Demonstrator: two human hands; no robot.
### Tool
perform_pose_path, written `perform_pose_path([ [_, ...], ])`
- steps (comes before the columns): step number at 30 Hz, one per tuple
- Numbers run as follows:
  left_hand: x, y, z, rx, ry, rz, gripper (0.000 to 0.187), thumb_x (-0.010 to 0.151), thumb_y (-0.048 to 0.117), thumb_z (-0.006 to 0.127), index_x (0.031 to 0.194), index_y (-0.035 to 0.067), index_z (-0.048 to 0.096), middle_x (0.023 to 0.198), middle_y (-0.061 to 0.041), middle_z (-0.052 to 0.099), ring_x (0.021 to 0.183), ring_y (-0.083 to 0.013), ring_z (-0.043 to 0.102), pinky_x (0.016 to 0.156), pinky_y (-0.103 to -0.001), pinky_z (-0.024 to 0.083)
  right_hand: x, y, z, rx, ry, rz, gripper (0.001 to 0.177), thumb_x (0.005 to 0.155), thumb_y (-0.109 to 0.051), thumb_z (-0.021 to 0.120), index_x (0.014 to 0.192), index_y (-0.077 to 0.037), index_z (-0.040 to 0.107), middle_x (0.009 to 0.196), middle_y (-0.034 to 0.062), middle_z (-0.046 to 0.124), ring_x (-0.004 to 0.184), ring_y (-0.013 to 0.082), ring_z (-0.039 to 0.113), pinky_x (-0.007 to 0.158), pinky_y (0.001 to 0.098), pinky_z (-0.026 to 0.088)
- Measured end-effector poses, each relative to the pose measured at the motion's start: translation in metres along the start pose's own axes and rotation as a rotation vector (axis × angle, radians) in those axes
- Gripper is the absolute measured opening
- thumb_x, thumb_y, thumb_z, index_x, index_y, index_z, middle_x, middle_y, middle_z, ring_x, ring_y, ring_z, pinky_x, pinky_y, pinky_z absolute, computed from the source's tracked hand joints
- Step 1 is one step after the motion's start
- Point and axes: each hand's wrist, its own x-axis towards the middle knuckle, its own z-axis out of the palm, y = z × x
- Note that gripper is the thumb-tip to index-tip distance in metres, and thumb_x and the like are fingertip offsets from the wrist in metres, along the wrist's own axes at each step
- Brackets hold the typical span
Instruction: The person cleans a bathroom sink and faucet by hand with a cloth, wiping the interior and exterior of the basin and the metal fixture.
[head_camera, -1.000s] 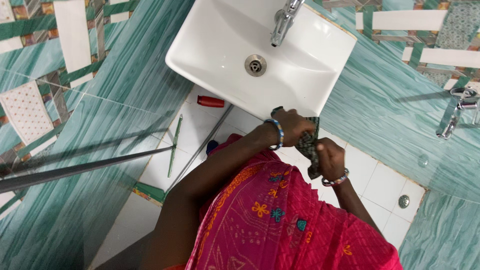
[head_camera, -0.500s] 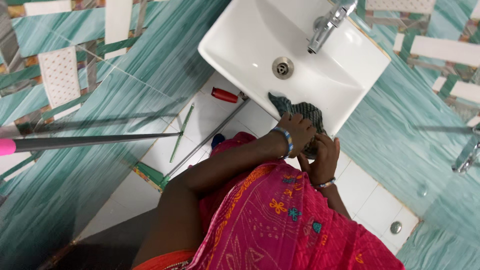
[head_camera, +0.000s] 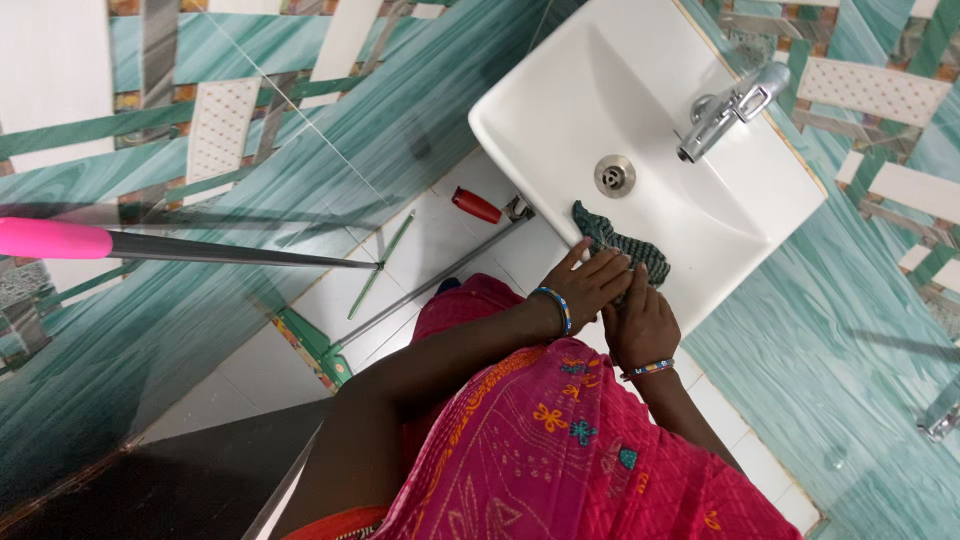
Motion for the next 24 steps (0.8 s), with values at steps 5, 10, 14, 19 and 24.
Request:
perform_pose_path([
  [5,-0.002,-0.023,-0.019,0.0,-0.065,-0.108,0.094,0.079,0.037,0.083,0.154,0.016,0.032,0.16,-0.006,0.031,0.154,-0.0244,0.019,0.118,-0.075,0.002,0.029,-0.02,0.011,-0.016,-0.016,-0.002,0.08,0.09,-0.043,0.073,0.148,0.006,0.047,0.11,0.0188,0.072,0.093,0.0327,0.074,0.074,0.039,0.06],
  [10,-0.012,-0.053,-0.04,0.025,-0.042,-0.202,0.099,0.073,0.042,0.086,0.153,0.016,0.033,0.16,-0.007,0.033,0.155,-0.0238,0.018,0.118,-0.077,0.001,0.064,-0.049,0.017,-0.01,-0.042,0.036,0.077,0.091,-0.046,0.072,0.148,0.002,0.049,0.111,0.0164,0.073,0.09,0.0315,0.074,0.069,0.0384,0.06],
  [14,-0.012,-0.083,-0.052,-0.008,-0.057,-0.266,0.097,0.072,0.048,0.085,0.15,0.016,0.036,0.156,-0.008,0.035,0.154,-0.026,0.018,0.116,-0.077,0.0,0.094,-0.064,0.025,0.077,-0.111,0.029,0.078,0.09,-0.045,0.07,0.149,-0.002,0.043,0.12,0.0222,0.071,0.094,0.0378,0.074,0.068,0.0452,0.06],
  [19,-0.019,-0.125,-0.049,0.014,0.077,-0.319,0.075,0.082,0.044,0.078,0.145,0.017,0.048,0.151,-0.008,0.044,0.153,-0.0258,0.022,0.119,-0.077,0.0,0.144,-0.087,0.033,0.135,-0.301,0.044,0.079,0.089,-0.048,0.068,0.149,-0.006,0.039,0.117,0.0263,0.069,0.094,0.0446,0.072,0.074,0.0534,0.059],
  [24,-0.017,-0.171,-0.062,0.142,0.027,-0.375,0.062,0.088,0.035,0.073,0.145,0.018,0.052,0.158,-0.007,0.039,0.157,-0.0319,0.012,0.116,-0.076,-0.006,0.193,-0.112,0.045,0.213,-0.453,0.077,0.071,0.09,-0.048,0.066,0.144,-0.008,0.045,0.108,0.0293,0.072,0.097,0.0467,0.072,0.084,0.0553,0.057],
])
